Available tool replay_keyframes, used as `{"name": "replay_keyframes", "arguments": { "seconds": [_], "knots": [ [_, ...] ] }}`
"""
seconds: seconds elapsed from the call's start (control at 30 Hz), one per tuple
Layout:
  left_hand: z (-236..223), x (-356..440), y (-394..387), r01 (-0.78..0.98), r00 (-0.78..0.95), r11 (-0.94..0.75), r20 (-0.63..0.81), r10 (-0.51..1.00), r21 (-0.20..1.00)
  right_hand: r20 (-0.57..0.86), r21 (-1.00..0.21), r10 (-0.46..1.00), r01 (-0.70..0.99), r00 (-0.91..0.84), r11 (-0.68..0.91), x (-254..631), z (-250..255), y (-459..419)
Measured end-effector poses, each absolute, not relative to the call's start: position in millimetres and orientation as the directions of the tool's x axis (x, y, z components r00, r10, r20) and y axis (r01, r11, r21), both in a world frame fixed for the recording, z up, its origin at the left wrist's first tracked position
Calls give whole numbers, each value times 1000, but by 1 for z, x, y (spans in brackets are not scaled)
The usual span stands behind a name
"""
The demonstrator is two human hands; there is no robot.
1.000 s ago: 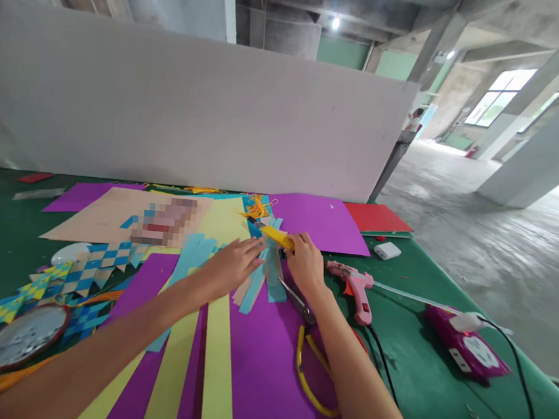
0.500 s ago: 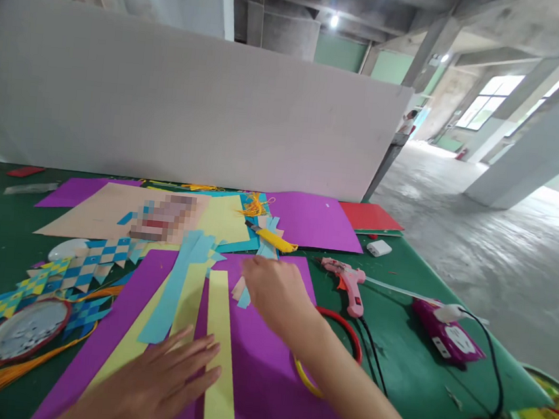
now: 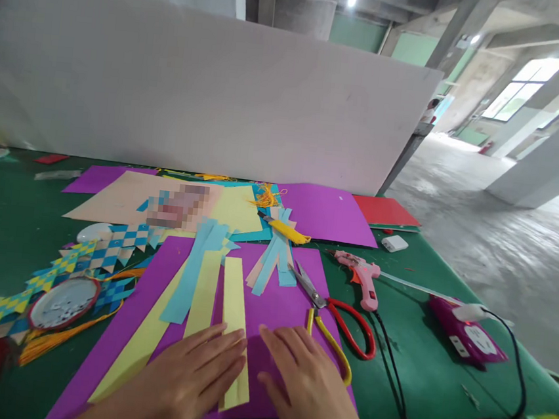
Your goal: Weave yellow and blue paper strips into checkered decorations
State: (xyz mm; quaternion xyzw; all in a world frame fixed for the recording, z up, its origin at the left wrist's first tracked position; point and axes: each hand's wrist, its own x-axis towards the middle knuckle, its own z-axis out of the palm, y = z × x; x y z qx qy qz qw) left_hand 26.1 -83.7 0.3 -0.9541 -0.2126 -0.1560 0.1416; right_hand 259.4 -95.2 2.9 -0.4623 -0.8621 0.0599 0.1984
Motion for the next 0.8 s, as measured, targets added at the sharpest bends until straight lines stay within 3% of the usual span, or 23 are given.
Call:
{"name": "replay_keyframes", "arguments": {
  "seconds": [0.13,0.23,0.3,0.37,0.47,0.53,0.63,0.8],
  "knots": [
    [7,25,-91,497,801,-840,489,346,-219,264,-538,867,682,-422,495,240,-6,-103],
    [9,25,-99,487,786,-839,541,300,-243,139,-855,956,456,-258,247,233,-10,-104],
    [8,27,-104,475,793,-844,537,287,-251,-7,-969,982,244,-189,40,229,-11,-105],
    [6,29,-106,461,806,-845,527,271,-271,-130,-988,976,99,-176,-114,226,-12,-105],
    [-1,24,-105,487,763,-839,587,273,-244,-192,-981,974,67,-122,-184,222,-16,-101],
    [-4,11,-100,555,689,-816,637,345,-159,-179,-977,981,133,-72,-168,219,-19,-96],
    [-8,-18,-90,754,564,-654,564,603,-55,-146,-956,986,269,-83,-119,214,-20,-83],
    [-17,-57,-77,872,469,-479,456,756,-101,-83,-879,987,477,-137,-8,200,-23,-62]
  ]
}}
